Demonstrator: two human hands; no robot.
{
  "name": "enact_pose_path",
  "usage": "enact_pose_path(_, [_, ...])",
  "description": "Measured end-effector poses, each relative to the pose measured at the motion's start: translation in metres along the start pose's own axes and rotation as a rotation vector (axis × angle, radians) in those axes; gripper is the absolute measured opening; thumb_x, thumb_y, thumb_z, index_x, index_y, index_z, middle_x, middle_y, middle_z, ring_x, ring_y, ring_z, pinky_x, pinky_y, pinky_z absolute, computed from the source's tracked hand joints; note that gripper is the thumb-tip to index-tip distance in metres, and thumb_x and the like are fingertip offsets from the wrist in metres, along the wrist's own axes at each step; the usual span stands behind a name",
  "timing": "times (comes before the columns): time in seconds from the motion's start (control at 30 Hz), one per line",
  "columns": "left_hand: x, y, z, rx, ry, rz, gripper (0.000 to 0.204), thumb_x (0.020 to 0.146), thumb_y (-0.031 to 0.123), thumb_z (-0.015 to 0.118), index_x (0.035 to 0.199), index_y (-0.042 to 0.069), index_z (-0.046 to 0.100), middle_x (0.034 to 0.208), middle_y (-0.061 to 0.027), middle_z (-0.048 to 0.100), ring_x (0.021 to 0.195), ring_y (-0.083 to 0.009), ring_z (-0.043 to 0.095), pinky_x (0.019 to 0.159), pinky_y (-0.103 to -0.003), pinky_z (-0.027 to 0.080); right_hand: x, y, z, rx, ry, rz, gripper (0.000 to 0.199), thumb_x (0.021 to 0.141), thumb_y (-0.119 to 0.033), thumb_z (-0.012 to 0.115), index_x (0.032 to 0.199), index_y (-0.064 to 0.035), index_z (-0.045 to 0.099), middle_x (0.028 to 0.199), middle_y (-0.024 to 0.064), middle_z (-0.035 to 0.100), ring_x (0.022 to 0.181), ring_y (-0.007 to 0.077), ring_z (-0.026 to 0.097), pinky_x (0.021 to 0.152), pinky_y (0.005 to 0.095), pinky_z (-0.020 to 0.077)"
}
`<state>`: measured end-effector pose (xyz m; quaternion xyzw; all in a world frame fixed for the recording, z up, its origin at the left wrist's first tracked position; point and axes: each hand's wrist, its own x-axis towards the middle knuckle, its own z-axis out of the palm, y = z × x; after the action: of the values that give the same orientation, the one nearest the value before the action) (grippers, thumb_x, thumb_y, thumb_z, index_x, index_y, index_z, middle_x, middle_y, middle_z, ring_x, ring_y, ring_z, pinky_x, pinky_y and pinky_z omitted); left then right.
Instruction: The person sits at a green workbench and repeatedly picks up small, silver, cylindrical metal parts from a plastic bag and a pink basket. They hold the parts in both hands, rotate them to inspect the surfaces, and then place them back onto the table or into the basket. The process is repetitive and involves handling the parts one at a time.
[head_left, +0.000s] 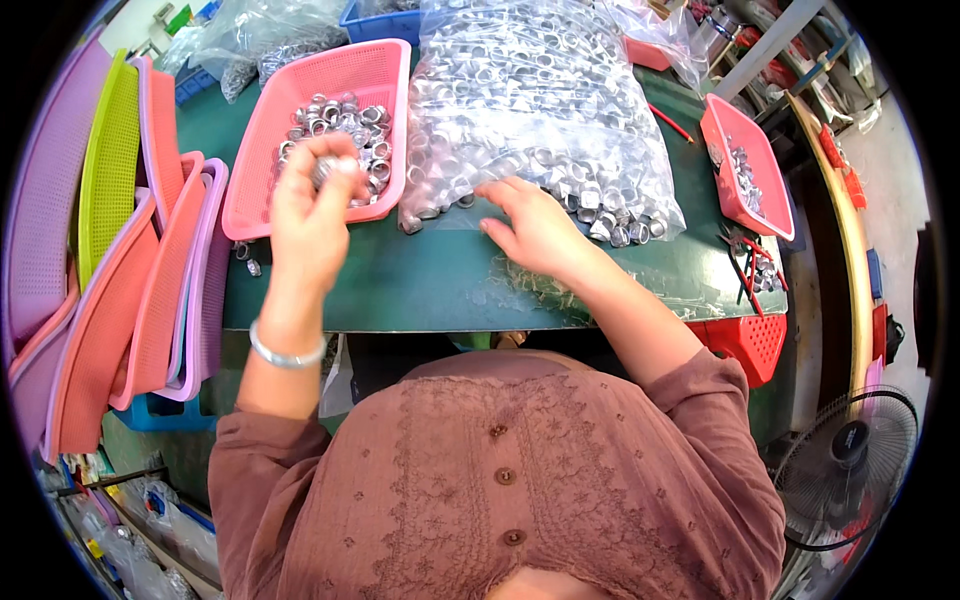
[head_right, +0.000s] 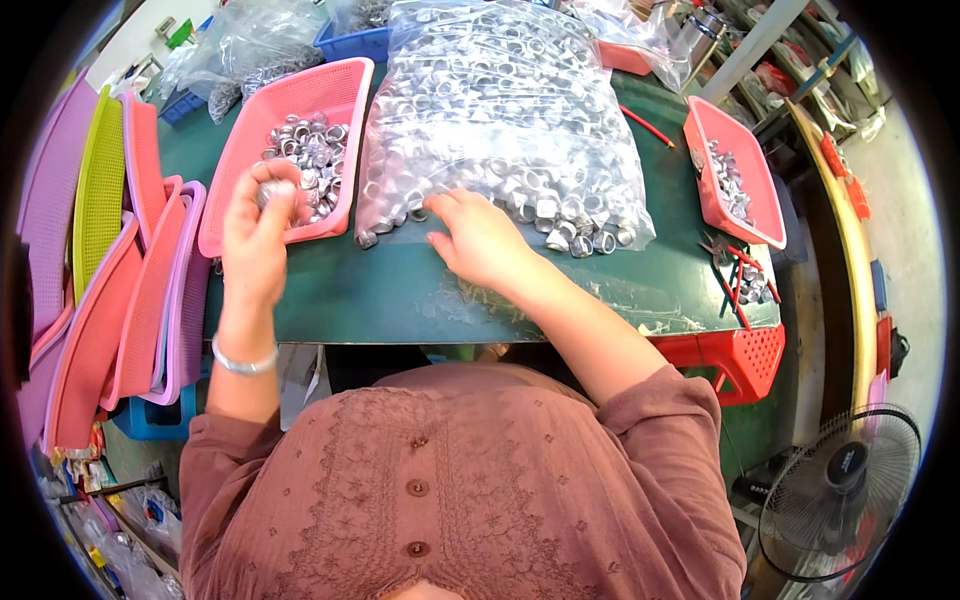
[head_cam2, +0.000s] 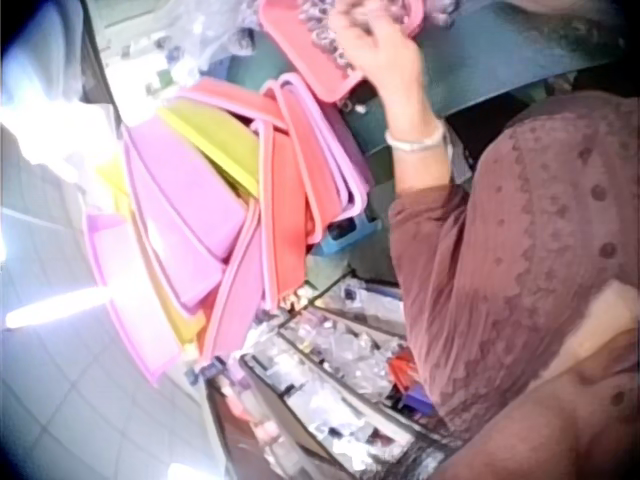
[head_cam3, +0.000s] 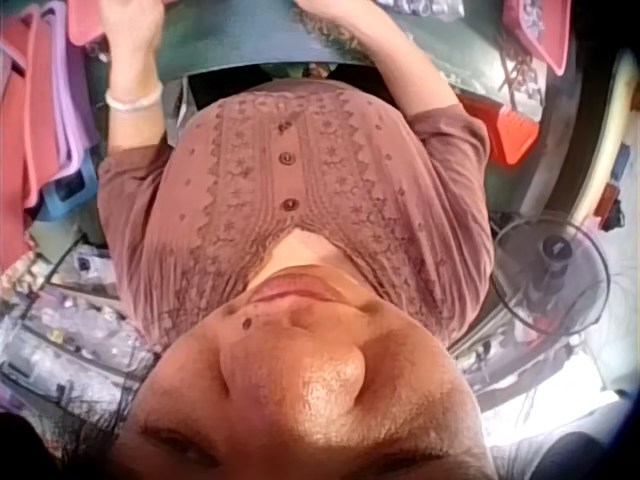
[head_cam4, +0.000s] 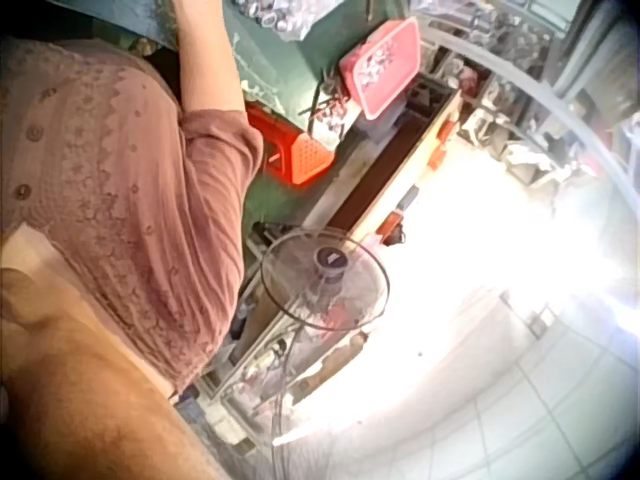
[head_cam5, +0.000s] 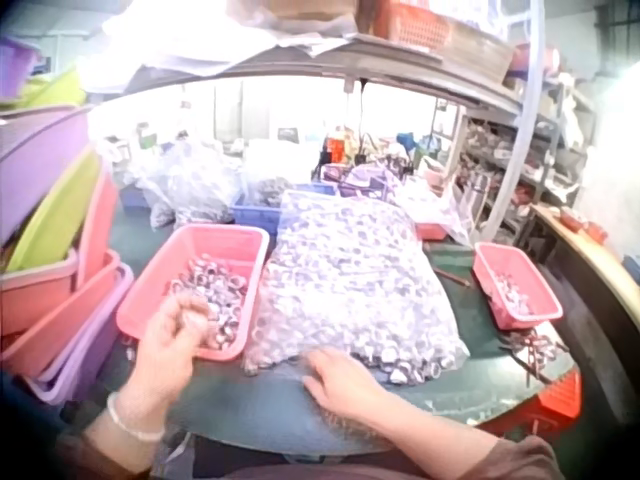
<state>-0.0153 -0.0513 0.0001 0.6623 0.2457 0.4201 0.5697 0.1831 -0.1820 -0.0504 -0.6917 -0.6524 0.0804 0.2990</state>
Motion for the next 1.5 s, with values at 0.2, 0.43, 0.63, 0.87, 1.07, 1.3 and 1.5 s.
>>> enact_pose_path(0.2, [0.018, 0.002, -0.011, 1.028, 0.194, 0.72, 0.03, 0.082, 0.006, 0.056, 0.11, -0.001, 0.053, 0.099, -0.015, 0.057, 0.088, -0.0244, 0.056, 0.077, -0.032, 0.044, 0.021, -0.003, 0.011, -0.096, -0.011, 0.027, 0.032, 0.074, -0.012, 0.063, 0.102, -0.0005, 0.055, 0.098, 0.0187, 0.054, 0.094, 0.0352, 0.054, 0.081, 0.0402, 0.045])
enact_pose_path(0.43, [-0.026, -0.039, 0.045, 0.97, -0.273, 0.258, 0.018, 0.081, 0.017, 0.057, 0.095, 0.005, 0.058, 0.077, -0.0153, 0.061, 0.071, -0.0329, 0.06, 0.061, -0.042, 0.047, 0.025, -0.006, 0.014, 0.012, -0.06, -0.006, 0.017, 0.069, -0.006, 0.062, 0.082, 0.001, 0.055, 0.083, 0.0174, 0.058, 0.085, 0.0348, 0.056, 0.074, 0.0421, 0.0452])
enact_pose_path(0.63, [-0.006, -0.051, 0.066, 1.222, -0.306, -0.005, 0.017, 0.082, 0.021, 0.054, 0.086, 0.004, 0.053, 0.074, -0.0149, 0.062, 0.069, -0.0342, 0.06, 0.059, -0.045, 0.046, 0.019, 0.007, 0.019, 0.089, -0.008, 0.001, 0.017, 0.069, -0.001, 0.056, 0.086, 0.0004, 0.056, 0.075, 0.0154, 0.059, 0.074, 0.0337, 0.057, 0.068, 0.0395, 0.0462])
enact_pose_path(0.87, [-0.01, -0.053, 0.064, 1.049, -0.228, 0.108, 0.017, 0.08, 0.02, 0.057, 0.074, 0.004, 0.057, 0.069, -0.0139, 0.06, 0.064, -0.0326, 0.059, 0.056, -0.041, 0.045, 0.012, -0.002, 0.02, -0.026, 0.031, -0.001, 0.027, 0.071, -0.012, 0.06, 0.096, -0.0023, 0.055, 0.088, 0.0149, 0.057, 0.083, 0.0324, 0.056, 0.073, 0.0383, 0.046])
enact_pose_path(1.07, [-0.033, -0.042, 0.05, 0.626, -0.181, 0.169, 0.008, 0.073, 0.006, 0.064, 0.073, 0.0, 0.058, 0.074, -0.0085, 0.055, 0.054, -0.0171, 0.049, 0.052, -0.028, 0.041, 0.011, -0.006, 0.024, -0.159, -0.034, 0.031, 0.033, 0.069, -0.02, 0.066, 0.096, -0.0026, 0.056, 0.091, 0.0145, 0.056, 0.09, 0.0313, 0.057, 0.076, 0.0394, 0.0472])
enact_pose_path(1.3, [-0.056, -0.036, 0.032, -0.249, -0.197, -0.465, 0.008, 0.084, 0.008, 0.057, 0.085, 0.001, 0.059, 0.084, -0.0068, 0.062, 0.071, -0.0113, 0.058, 0.067, -0.023, 0.047, -0.008, -0.007, 0.001, 0.802, -0.174, 0.266, 0.033, 0.078, -0.002, 0.061, 0.109, -0.0004, 0.053, 0.093, 0.0062, 0.059, 0.083, 0.0114, 0.057, 0.073, 0.0255, 0.0466])
enact_pose_path(1.5, [-0.059, -0.042, 0.035, -0.639, -0.187, -0.663, 0.018, 0.089, 0.018, 0.053, 0.091, 0.0, 0.059, 0.086, -0.009, 0.063, 0.074, -0.0164, 0.062, 0.07, -0.025, 0.052, -0.027, -0.016, 0.0, 1.27, -0.166, 0.192, 0.042, 0.079, 0.004, 0.058, 0.119, -0.0004, 0.045, 0.107, 0.0101, 0.057, 0.098, 0.0154, 0.056, 0.086, 0.0282, 0.0454])
